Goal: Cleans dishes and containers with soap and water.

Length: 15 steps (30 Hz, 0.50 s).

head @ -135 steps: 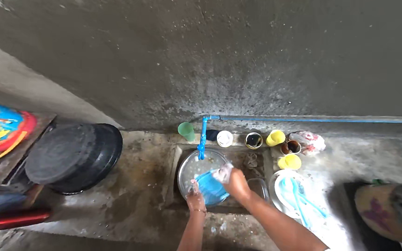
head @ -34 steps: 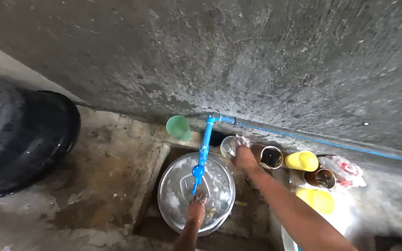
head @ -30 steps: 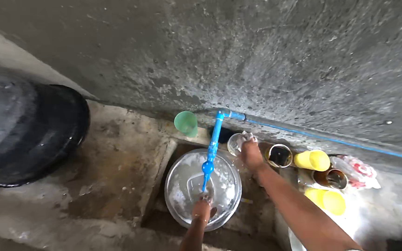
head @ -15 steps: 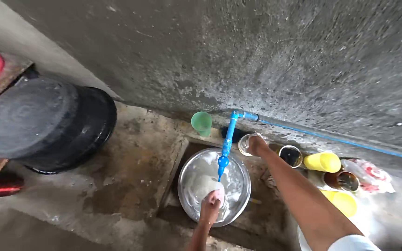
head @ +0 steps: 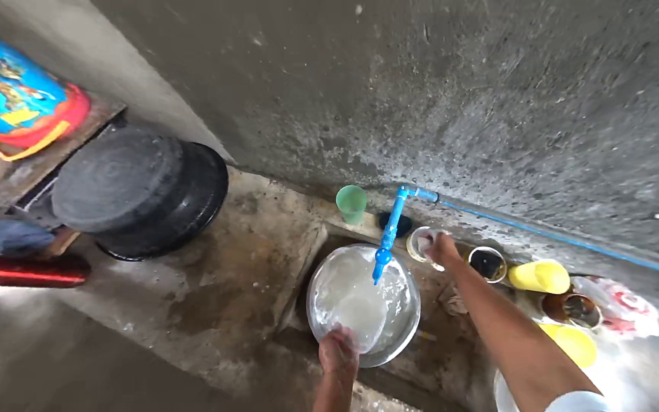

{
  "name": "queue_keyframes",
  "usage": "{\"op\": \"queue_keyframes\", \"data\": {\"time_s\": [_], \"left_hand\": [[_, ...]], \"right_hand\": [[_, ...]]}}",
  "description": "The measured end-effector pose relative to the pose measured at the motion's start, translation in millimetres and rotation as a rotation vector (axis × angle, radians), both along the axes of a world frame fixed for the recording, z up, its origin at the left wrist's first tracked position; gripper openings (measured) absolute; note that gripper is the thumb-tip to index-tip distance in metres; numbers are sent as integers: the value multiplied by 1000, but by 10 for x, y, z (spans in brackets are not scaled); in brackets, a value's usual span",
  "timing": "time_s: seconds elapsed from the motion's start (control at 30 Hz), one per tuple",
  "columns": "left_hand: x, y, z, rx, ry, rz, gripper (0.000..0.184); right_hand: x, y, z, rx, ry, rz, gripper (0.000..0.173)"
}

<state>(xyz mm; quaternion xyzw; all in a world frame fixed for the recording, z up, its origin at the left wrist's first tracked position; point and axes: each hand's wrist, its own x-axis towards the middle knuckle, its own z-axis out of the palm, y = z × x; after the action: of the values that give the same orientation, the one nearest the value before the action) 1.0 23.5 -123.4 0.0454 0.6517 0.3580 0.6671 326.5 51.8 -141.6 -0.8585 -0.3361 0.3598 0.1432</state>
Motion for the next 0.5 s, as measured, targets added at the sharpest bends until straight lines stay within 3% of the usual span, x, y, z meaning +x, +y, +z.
{"op": "queue_keyframes", "data": {"time_s": [0.07,0.17,0.27,0.33,0.4,0.5], "left_hand": [[-16,-73,43,-2,54,-45,17],[15,-167,166,62,45,-123,19],[117,-281,358,150,-24,-176,28],[243,-321,531,75,-30,-184,40],[363,-350,658,-3,-9,-202,49],[465,-369,929,78,-13,-261,51]], "right_hand": [[123,-186,93,215,156,-221,43],[82,-510,339,537,554,-621,26],[-226,-821,821,651,860,-800,20],[-535,-1019,1149,729,979,-746,22],[-918,-1191,1460,780,941,-642,22],[-1591,-1359,1631,758,435,-216,31]]}}
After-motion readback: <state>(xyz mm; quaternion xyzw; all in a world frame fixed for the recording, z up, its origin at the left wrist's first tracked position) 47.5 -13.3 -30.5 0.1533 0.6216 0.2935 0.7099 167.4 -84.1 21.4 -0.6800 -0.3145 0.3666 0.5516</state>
